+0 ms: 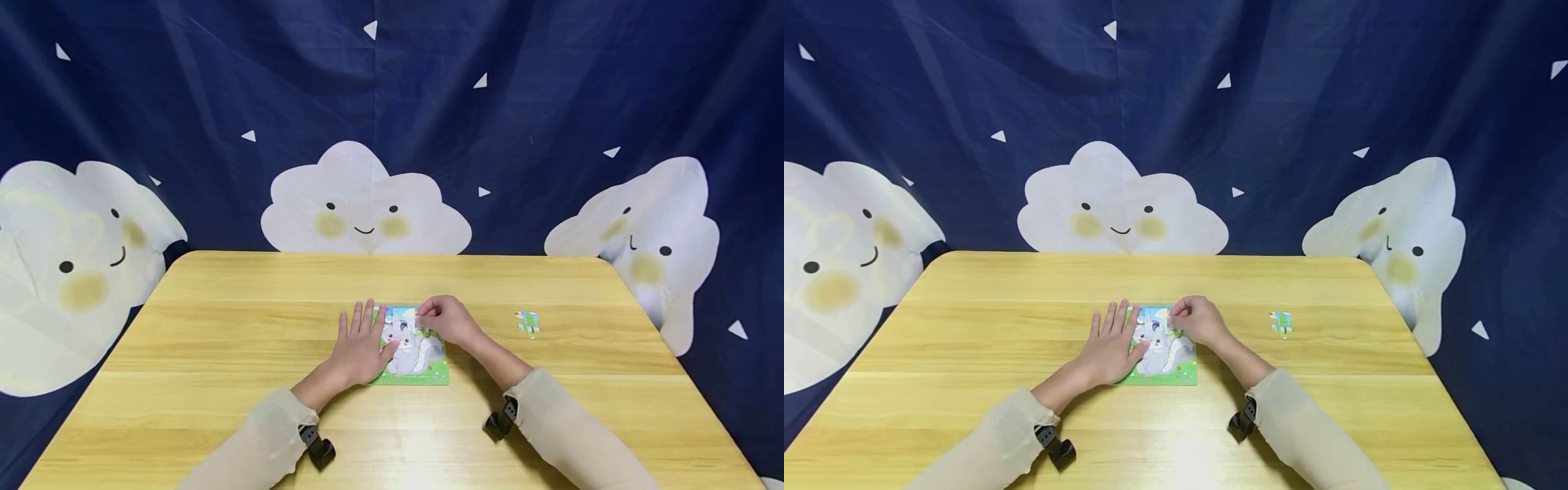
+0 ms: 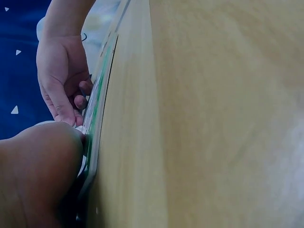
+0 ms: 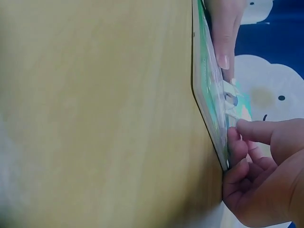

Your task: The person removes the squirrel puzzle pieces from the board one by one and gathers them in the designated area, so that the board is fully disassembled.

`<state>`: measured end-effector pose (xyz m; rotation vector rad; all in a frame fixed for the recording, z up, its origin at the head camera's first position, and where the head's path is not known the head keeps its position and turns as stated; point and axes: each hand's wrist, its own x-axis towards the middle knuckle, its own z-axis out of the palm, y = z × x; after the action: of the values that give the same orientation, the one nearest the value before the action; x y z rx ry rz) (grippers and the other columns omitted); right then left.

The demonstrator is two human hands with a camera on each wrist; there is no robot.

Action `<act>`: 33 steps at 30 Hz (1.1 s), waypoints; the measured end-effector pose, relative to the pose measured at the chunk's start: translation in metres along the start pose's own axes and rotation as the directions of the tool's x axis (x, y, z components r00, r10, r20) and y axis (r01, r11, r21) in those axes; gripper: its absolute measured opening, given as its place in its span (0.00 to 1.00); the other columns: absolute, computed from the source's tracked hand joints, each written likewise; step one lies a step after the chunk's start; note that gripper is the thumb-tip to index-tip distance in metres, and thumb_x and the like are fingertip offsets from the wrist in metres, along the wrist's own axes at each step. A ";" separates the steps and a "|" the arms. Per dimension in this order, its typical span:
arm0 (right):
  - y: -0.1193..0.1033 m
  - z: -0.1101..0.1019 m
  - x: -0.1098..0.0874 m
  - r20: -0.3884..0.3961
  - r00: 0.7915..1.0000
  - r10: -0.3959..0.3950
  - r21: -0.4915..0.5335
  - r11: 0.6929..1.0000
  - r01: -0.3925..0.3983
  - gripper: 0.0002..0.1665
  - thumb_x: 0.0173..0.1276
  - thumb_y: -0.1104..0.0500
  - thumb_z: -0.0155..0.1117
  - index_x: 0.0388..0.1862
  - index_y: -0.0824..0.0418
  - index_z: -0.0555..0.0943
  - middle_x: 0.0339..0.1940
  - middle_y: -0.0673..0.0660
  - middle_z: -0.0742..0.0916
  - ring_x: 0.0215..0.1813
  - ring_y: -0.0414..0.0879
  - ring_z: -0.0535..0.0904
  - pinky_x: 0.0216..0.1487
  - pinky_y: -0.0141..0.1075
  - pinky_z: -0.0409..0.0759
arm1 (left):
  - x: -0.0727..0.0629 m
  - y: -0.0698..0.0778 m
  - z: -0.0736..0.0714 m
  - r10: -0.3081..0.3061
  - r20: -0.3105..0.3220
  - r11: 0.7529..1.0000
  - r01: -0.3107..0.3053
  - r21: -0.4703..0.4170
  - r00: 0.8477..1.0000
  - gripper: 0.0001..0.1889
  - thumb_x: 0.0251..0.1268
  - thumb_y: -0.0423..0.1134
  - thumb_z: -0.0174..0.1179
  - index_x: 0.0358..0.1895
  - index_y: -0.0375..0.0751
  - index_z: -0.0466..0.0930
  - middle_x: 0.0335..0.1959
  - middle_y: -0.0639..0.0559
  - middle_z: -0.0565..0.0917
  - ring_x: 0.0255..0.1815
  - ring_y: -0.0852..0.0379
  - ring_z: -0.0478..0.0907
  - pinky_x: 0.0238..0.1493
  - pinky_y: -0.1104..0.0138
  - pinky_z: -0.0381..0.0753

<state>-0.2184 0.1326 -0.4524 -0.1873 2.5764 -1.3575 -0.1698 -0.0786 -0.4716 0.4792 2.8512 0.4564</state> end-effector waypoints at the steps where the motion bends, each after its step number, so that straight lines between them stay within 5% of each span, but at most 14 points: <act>1: 0.000 -0.001 0.000 0.002 1.000 0.000 0.012 1.000 0.000 0.02 0.67 0.65 0.70 0.35 0.63 0.84 0.27 0.53 0.82 0.31 0.44 0.75 0.35 0.34 0.74 | 0.000 0.000 0.001 0.001 -0.001 1.000 -0.001 -0.005 1.000 0.41 0.81 0.62 0.36 0.83 0.38 0.40 0.83 0.36 0.34 0.82 0.36 0.26 0.76 0.40 0.24; 12: 0.006 -0.016 0.000 0.008 0.999 0.031 0.127 0.991 -0.032 0.05 0.67 0.66 0.70 0.40 0.67 0.86 0.29 0.54 0.85 0.29 0.43 0.75 0.30 0.32 0.74 | 0.009 -0.008 0.013 0.012 -0.024 1.000 -0.012 -0.002 1.000 0.42 0.80 0.65 0.33 0.83 0.41 0.37 0.83 0.40 0.31 0.82 0.40 0.25 0.76 0.39 0.24; 22: 0.017 -0.058 -0.007 0.002 0.999 0.053 0.150 0.987 -0.052 0.10 0.70 0.61 0.70 0.45 0.68 0.85 0.33 0.60 0.87 0.33 0.50 0.80 0.35 0.36 0.78 | 0.005 -0.005 0.007 0.009 -0.015 1.000 -0.009 0.016 1.000 0.42 0.80 0.65 0.32 0.84 0.42 0.36 0.83 0.40 0.31 0.83 0.40 0.25 0.76 0.40 0.24; 33: 0.033 -0.100 -0.020 -0.029 0.998 0.049 0.145 0.988 -0.044 0.15 0.70 0.59 0.70 0.47 0.71 0.83 0.29 0.54 0.85 0.30 0.45 0.75 0.30 0.34 0.74 | 0.006 -0.008 0.012 0.016 -0.031 0.999 -0.015 0.030 0.999 0.42 0.80 0.66 0.31 0.84 0.43 0.35 0.83 0.40 0.32 0.82 0.40 0.25 0.77 0.40 0.25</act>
<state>-0.2246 0.2355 -0.4216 -0.0810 2.4782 -1.5348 -0.1744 -0.0806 -0.4862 0.5044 2.8898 0.4289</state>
